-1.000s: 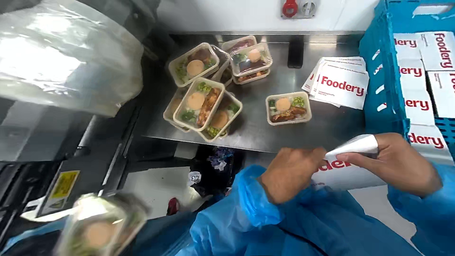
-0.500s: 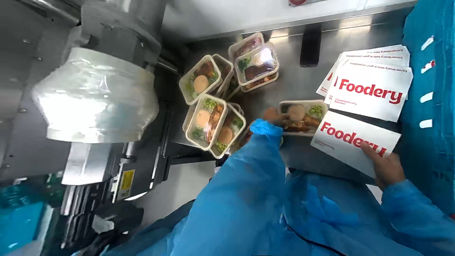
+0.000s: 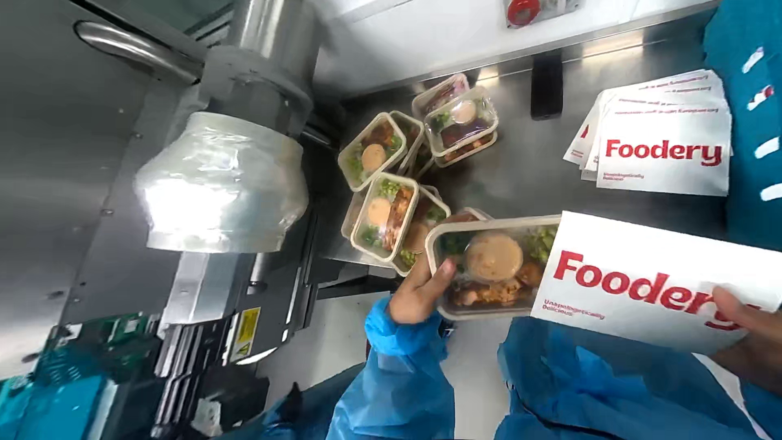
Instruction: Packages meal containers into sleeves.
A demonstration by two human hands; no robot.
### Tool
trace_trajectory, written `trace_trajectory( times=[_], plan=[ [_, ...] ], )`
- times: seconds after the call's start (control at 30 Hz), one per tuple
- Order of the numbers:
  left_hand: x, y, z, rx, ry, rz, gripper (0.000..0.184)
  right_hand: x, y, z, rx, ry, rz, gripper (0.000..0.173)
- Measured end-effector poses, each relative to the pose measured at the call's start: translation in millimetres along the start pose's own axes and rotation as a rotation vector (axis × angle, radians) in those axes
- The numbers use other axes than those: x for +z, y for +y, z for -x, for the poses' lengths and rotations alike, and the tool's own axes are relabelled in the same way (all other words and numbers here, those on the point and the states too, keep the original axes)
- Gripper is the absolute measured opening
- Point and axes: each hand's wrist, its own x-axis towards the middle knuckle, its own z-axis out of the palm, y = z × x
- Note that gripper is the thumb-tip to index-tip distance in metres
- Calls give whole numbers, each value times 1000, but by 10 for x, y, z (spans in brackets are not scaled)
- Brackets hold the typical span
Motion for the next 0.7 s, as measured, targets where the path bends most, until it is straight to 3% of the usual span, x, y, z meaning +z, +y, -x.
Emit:
trace_trajectory(
  times=[0.07, 0.13, 0.2, 0.27, 0.33, 0.4, 0.47, 0.53, 0.63, 0.7],
  plan=[
    [-21, -66, 109, 95, -172, 19, 47, 103, -153, 107, 61, -114, 20, 30],
    [62, -135, 109, 158, -286, 50, 56, 362, -335, 259, 86, -70, 81, 33],
    [322, -286, 150, 158, -248, 121, 63, 454, -369, 454, 29, 32, 110, 35],
    [647, -521, 226, 123, -167, 243, 69, 227, -449, 632, -130, 137, 303, 44],
    [968, -689, 216, 126, -134, 420, 73, -11, -652, 868, -293, 197, 550, 66],
    [1371, -585, 180, 47, -95, 629, 86, 201, -706, 1150, -212, 239, 536, 80],
    [1745, -340, 86, -44, -147, 705, 103, 512, -577, 1184, -128, 386, 347, 68],
    [1986, -101, -85, -109, -226, 683, 114, 474, -612, 1104, -113, 499, 242, 54],
    [2279, 154, -606, -131, -433, 602, 108, 252, -1045, 1102, -71, 636, 139, 18],
    [2558, 255, -1079, -31, -442, 294, 97, 18, -1394, 1094, -87, 741, 212, 17]
  ],
)
